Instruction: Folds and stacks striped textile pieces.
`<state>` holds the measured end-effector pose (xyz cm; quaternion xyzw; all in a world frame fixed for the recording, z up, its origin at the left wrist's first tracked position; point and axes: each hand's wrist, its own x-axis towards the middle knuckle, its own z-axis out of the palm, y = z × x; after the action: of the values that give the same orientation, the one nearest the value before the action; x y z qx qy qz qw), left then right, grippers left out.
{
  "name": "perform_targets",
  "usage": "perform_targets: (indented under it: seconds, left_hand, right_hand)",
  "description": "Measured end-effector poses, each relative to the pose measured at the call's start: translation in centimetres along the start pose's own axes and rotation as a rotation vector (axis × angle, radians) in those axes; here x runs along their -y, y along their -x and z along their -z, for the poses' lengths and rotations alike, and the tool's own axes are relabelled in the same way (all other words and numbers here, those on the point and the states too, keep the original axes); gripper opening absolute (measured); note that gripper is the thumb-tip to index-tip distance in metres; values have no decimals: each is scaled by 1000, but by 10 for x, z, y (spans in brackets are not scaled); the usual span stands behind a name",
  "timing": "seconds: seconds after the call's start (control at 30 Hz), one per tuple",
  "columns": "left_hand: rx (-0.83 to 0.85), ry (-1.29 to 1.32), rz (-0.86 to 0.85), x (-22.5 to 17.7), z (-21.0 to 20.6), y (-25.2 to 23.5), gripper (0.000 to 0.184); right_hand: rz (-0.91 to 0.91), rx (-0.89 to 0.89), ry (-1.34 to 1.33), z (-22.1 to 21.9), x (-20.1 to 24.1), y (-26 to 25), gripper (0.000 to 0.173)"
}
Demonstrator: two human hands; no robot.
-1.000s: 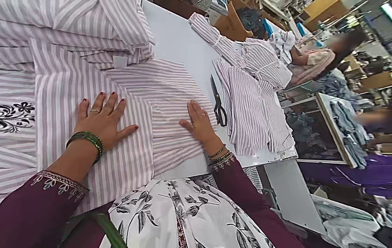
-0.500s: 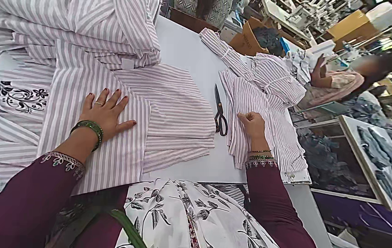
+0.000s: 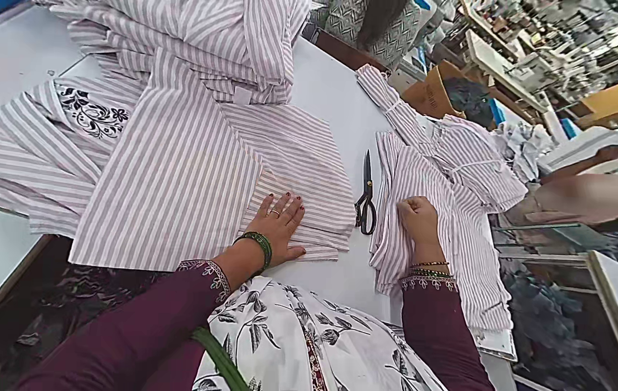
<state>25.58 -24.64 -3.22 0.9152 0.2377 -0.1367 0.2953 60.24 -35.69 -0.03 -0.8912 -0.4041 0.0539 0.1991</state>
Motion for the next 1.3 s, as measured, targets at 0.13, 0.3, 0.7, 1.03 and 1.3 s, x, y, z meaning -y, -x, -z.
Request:
perform_targets:
  seconds: [0.13, 0.3, 0.7, 1.03, 1.3]
  left_hand:
    - [14, -7, 4, 0, 2, 0, 92]
    - [12, 12, -7, -2, 3, -5, 91]
    - [-3, 8, -27, -2, 2, -5, 89]
    - [-560, -33, 60, 58, -5, 19, 61]
    - [-369, -65, 268, 84, 31, -4, 94]
  right_hand:
    - [-6, -11, -46, 0, -3, 2, 31]
    - [38, 13, 48, -6, 3, -2, 20]
    - [418, 65, -1106, 25, 107, -7, 30]
    - [673, 403, 101, -121, 135, 65, 81]
    - [668, 417, 94, -117, 128, 64, 88]
